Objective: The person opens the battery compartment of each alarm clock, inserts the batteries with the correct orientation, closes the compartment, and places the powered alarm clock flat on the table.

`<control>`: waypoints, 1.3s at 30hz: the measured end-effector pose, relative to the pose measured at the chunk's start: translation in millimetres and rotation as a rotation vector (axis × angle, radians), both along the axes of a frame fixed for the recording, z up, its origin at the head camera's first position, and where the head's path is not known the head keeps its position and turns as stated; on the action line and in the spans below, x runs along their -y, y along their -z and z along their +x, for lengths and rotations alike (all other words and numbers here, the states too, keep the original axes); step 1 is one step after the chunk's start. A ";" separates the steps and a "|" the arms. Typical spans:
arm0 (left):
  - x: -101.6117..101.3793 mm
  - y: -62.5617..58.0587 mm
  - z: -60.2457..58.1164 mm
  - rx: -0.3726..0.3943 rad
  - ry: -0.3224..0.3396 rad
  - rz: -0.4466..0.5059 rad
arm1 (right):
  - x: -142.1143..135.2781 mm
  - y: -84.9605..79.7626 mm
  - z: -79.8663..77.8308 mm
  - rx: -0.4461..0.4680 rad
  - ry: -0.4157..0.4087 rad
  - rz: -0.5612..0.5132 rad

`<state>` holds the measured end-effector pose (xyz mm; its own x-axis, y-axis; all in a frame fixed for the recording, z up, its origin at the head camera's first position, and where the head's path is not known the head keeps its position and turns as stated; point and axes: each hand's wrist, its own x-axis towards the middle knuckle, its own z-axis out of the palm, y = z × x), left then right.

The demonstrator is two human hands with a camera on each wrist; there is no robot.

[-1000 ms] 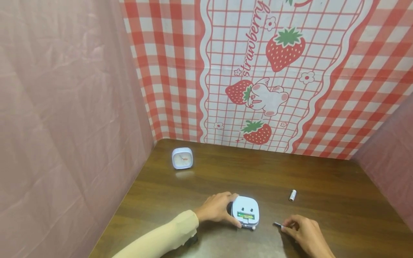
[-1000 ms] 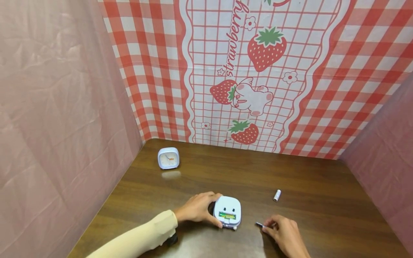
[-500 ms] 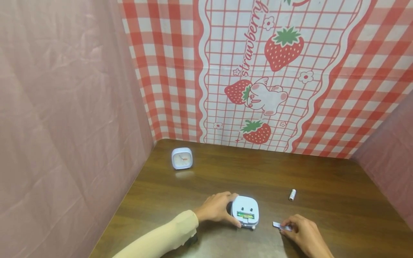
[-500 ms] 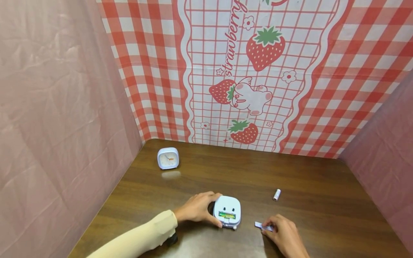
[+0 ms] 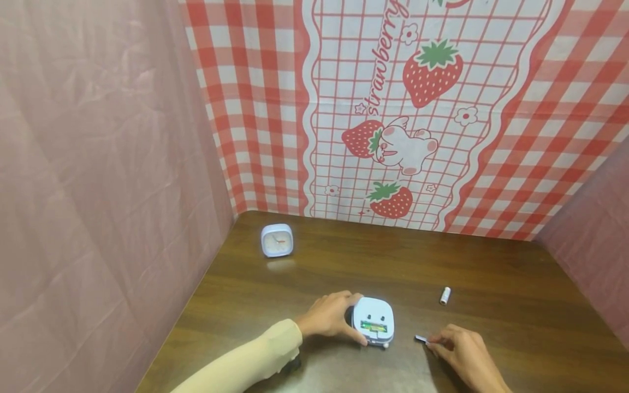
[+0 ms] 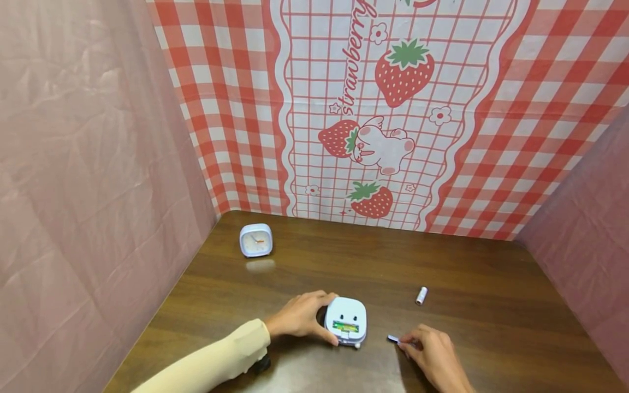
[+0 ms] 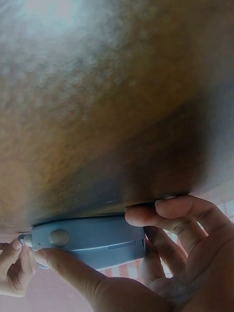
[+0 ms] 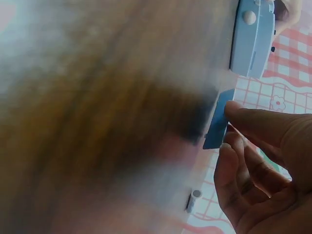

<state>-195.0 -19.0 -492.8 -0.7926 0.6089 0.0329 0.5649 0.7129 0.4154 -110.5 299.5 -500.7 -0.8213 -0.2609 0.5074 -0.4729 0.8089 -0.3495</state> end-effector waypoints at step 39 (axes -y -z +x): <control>0.3 1.7 -0.9 -0.003 -0.002 -0.012 | 80.2 -26.3 -1.9 -0.070 -0.088 -0.022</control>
<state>-195.8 -19.3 -494.4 -0.7939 0.6074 0.0282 0.5646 0.7190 0.4053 -112.5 219.3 -474.3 -0.7580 -0.3187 0.5691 -0.5656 0.7557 -0.3301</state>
